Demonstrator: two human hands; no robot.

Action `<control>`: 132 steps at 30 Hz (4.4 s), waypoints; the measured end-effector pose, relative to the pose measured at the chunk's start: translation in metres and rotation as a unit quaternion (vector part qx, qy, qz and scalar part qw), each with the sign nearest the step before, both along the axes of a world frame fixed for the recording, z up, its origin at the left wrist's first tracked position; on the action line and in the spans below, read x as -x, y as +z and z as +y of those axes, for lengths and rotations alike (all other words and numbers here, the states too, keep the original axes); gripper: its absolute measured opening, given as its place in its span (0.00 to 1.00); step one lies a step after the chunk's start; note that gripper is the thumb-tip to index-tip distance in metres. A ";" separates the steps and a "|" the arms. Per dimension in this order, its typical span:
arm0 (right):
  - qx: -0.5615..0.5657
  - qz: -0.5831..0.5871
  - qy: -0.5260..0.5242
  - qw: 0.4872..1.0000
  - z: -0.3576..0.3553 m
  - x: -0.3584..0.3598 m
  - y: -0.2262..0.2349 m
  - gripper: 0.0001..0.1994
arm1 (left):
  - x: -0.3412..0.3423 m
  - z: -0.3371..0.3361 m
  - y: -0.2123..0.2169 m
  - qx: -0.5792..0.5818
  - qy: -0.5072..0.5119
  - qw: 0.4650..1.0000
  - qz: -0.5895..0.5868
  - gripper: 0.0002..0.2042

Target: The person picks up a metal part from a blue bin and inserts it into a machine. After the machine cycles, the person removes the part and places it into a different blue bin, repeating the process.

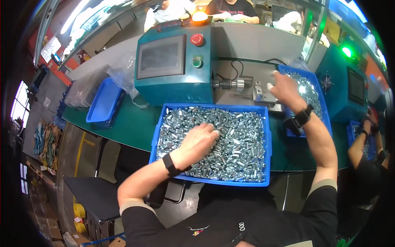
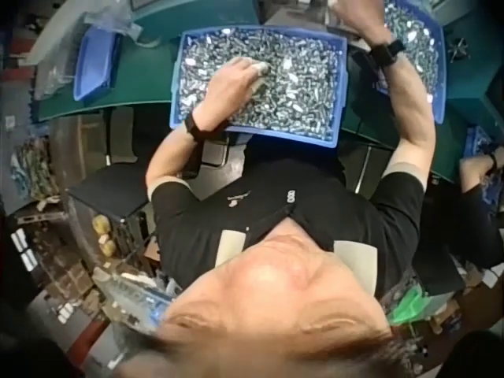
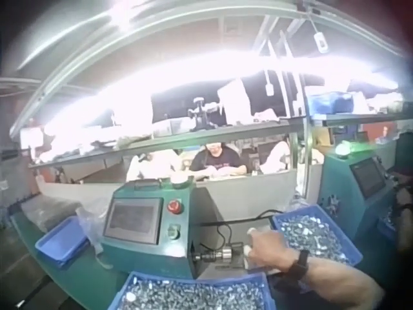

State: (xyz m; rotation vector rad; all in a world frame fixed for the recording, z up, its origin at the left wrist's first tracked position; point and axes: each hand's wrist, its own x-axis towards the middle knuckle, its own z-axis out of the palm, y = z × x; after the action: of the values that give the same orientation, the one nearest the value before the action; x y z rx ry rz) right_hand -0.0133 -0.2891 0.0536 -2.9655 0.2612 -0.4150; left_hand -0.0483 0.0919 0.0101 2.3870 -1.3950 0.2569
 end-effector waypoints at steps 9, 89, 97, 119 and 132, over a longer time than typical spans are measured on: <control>0.008 -0.031 -0.108 0.994 -0.105 0.090 -0.014 0.23 | -0.025 -0.007 -0.004 -0.032 -0.053 0.998 0.004 0.06; -0.472 0.018 0.297 0.830 -0.008 -0.032 -0.070 0.16 | 0.106 -0.003 -0.036 0.183 0.213 0.960 0.014 0.16; -0.517 0.052 0.190 0.833 -0.009 -0.030 -0.061 0.16 | 0.096 0.003 -0.029 0.195 0.189 0.962 0.032 0.15; -0.051 -0.073 0.118 0.989 0.022 -0.039 -0.025 0.14 | 0.034 -0.018 0.018 -0.081 0.004 0.996 0.021 0.11; -0.041 -0.067 -0.078 0.994 -0.119 0.074 -0.042 0.22 | -0.069 -0.145 0.047 0.046 -0.050 0.996 -0.059 0.09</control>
State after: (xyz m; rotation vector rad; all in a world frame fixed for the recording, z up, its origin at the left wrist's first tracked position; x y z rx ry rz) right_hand -0.0869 -0.4078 0.0116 -2.8315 0.4830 -0.6041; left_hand 0.0205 -0.0532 0.0574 2.2519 -1.5165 0.4313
